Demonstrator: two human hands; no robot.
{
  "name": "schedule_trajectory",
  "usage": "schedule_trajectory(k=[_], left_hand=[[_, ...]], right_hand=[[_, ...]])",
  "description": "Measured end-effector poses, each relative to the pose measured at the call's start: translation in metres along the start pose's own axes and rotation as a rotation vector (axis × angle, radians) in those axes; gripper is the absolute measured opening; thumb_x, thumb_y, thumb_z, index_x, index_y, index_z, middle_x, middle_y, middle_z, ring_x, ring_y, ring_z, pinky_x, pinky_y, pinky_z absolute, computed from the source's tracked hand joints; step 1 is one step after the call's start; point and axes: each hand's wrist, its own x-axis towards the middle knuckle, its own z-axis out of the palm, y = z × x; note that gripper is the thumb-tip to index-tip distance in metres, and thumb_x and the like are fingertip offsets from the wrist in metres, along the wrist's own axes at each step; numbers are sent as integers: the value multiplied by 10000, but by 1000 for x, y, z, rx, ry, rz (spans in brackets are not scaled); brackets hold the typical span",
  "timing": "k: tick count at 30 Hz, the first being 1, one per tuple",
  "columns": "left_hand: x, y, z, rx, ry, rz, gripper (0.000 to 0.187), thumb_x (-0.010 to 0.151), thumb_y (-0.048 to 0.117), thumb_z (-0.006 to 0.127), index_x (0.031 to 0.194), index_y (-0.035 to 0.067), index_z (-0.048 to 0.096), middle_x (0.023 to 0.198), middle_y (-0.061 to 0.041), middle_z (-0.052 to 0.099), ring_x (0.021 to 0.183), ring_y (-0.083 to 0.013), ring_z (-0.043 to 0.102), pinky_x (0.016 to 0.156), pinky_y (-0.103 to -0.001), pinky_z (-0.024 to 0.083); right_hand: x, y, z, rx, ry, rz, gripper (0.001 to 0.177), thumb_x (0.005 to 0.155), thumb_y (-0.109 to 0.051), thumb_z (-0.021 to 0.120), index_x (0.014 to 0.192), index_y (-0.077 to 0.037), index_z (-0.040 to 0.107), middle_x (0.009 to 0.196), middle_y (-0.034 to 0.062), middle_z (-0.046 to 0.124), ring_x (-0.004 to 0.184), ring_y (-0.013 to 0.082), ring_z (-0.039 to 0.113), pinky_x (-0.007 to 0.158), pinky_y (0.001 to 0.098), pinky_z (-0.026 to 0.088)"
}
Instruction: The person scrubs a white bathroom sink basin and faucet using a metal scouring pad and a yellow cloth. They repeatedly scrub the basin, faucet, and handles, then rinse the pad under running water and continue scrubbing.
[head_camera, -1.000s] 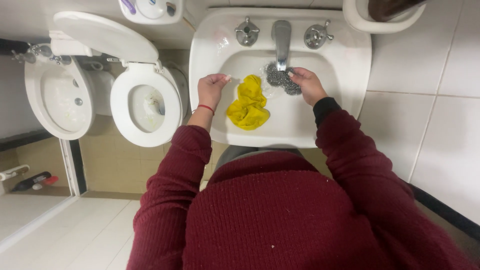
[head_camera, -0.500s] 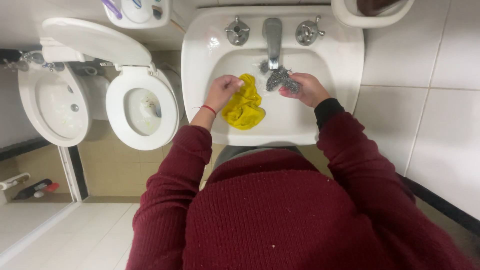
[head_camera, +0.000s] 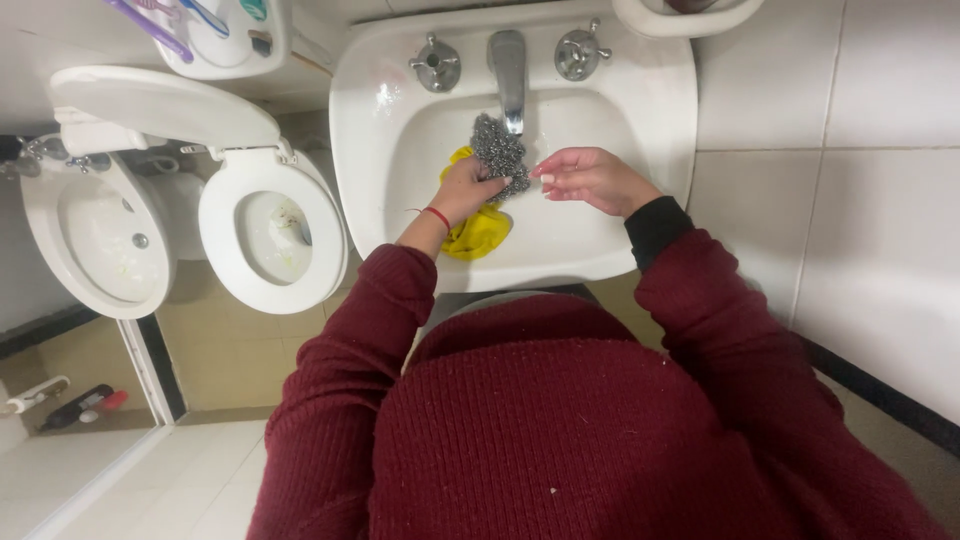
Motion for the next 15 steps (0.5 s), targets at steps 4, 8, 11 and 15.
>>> schedule_trajectory(k=[4,8,11,15], left_hand=[[6,-9,-2,-65,-4,-51,355,738,353,795,747,118,529,702,-61,548,784,-287,636,723,-360,489],[-8,16,-5,-76,-16,-73,324,729,306,808,737,123,541,687,-43,539,764,-269,640,713,-335,496],[-6,8,-7,-12,-25,-54,343,709,330,816,758,117,552,691,-50,558,788,-287,642,722,-366,494],[16,-51,-1,215,-28,-163,467,697,380,809,1010,63,669,945,-143,704,1038,-349,673,850,-448,531]], right_hand=[[3,19,-18,-121,63,-83,164,868,-23,727,1028,-22,689,838,88,683,773,136,684,830,319,589],[8,36,-31,-193,247,-158,180,849,-45,765,1006,4,691,875,145,705,797,169,705,735,282,596],[11,51,-42,-432,420,-285,152,886,-3,685,1038,8,681,816,178,684,644,182,689,622,290,586],[17,73,-38,-1582,719,-407,327,901,-438,700,1189,-287,722,1308,100,619,1285,334,450,913,531,397]])
